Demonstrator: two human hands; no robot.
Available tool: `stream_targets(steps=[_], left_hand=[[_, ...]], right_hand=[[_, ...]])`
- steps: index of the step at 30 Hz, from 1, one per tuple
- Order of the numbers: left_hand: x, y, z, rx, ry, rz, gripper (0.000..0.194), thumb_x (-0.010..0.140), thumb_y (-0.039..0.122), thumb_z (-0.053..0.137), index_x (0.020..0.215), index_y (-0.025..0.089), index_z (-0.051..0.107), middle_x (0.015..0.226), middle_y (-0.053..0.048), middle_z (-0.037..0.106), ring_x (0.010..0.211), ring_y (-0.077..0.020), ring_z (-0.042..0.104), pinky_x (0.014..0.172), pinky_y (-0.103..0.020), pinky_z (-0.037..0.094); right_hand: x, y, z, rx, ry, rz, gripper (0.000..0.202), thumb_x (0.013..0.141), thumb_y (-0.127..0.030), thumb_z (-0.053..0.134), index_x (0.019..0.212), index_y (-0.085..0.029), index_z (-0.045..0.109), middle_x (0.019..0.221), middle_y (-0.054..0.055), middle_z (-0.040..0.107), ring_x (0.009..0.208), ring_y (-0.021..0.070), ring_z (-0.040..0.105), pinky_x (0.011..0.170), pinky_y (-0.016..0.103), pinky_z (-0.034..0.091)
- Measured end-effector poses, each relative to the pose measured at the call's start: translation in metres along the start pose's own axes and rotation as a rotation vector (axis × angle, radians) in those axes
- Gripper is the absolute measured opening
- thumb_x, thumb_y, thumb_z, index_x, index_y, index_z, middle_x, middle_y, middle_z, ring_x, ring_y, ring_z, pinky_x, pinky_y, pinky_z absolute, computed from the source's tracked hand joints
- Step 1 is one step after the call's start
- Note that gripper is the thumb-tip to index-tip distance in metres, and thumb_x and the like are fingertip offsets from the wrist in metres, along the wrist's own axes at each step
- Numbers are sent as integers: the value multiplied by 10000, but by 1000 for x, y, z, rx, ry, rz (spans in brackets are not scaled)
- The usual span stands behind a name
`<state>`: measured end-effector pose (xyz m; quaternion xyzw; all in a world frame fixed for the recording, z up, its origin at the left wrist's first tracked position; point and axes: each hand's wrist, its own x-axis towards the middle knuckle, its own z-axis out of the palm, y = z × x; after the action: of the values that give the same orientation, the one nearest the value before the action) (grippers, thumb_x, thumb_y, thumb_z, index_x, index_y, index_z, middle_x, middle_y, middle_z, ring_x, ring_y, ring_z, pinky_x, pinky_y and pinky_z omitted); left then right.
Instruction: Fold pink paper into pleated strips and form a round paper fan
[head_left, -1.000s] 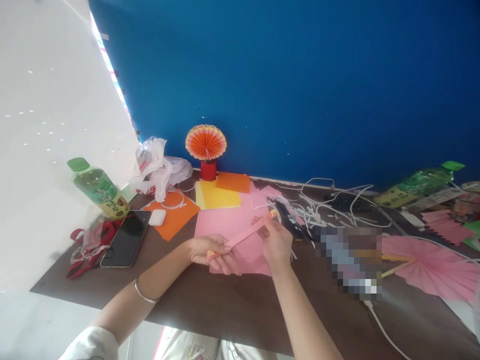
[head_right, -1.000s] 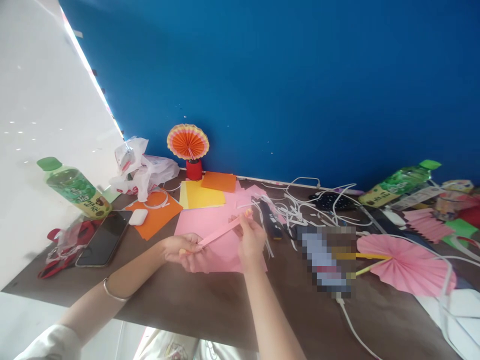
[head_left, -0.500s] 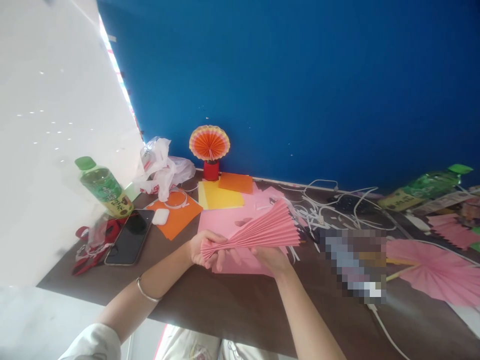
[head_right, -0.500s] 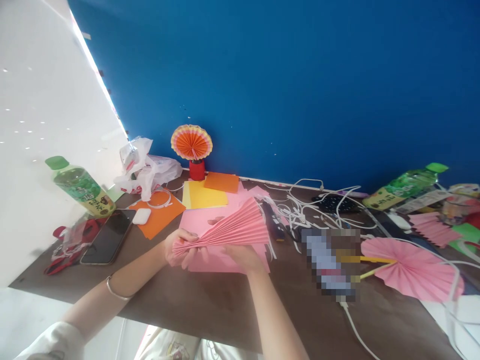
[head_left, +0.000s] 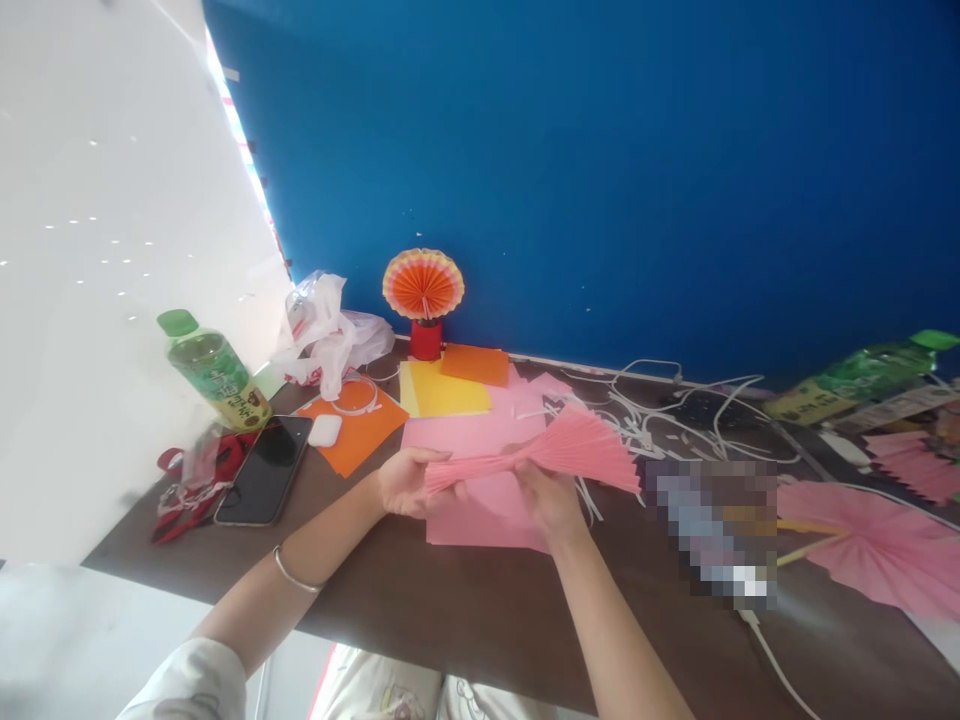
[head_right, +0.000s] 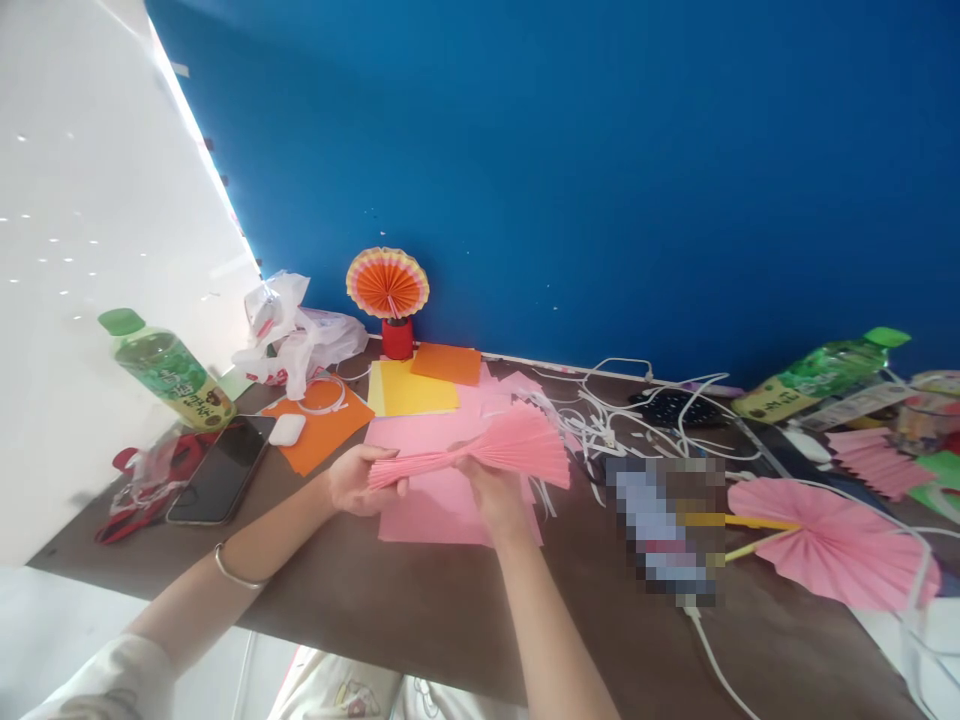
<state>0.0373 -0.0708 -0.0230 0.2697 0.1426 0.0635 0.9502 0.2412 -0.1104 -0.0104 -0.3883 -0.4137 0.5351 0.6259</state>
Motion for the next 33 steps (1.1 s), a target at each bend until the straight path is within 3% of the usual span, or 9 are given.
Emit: stream_targets(steps=[3,5,9,11,13,16,20,26,33], left_hand=[[3,-1,-1,7,32,110,362,838,293,372,801,45,633,403,26,380,254,-37,224,269,-159,159],[6,-2,1,78,95,142,357,839,307,401,869,42,638,447,16,419,298,-40,285,321,-167,247],[8,-2,9,408,477,494,513,821,509,445,1099,103,589,927,-120,632,786,-175,596,688,-282,472],[6,-2,12,692,671,676,560,745,495,585,1188,156,537,1173,-121,570,1045,-225,537,889,-333,425],[3,-2,14,940,772,668,618,666,433,693,1203,174,531,1249,-115,533,1141,-249,485,979,-364,368],[-1,-2,17,1128,801,540,538,676,418,689,1138,161,590,1192,-109,584,1109,-253,521,967,-365,392],[2,-1,17,1249,738,521,430,698,377,674,1065,156,643,1075,-88,653,988,-229,591,884,-327,453],[10,-2,6,1024,723,473,330,685,394,687,875,124,695,861,-94,699,770,-184,639,688,-270,498],[13,-5,-3,886,686,498,354,605,402,752,788,112,664,795,-82,676,680,-136,608,616,-241,473]], right_hand=[[2,3,-2,-4,105,8,159,588,-296,774,684,-218,673,704,-14,679,716,172,635,773,356,520],[2,5,-4,-47,176,-3,153,596,-294,770,681,-208,676,722,0,689,730,180,641,759,361,530],[2,12,-4,-89,319,4,222,570,-266,783,754,-191,686,749,14,702,726,186,649,694,346,554],[3,17,-3,-80,367,48,276,542,-257,797,781,-179,684,746,18,704,718,190,654,657,332,560],[4,21,-2,-75,382,85,310,526,-255,802,798,-166,682,739,27,706,714,195,658,641,322,560],[5,26,-2,-99,395,102,315,527,-258,801,797,-150,681,711,37,706,697,196,661,650,315,554],[8,24,-2,-162,419,121,261,533,-282,800,699,-129,668,633,35,685,634,182,654,668,309,546],[18,12,-6,123,388,64,245,529,-260,801,683,-172,633,680,-13,665,720,153,649,714,307,548],[23,3,-16,286,311,-41,241,525,-258,816,699,-212,655,718,-44,673,727,101,634,689,225,510]])
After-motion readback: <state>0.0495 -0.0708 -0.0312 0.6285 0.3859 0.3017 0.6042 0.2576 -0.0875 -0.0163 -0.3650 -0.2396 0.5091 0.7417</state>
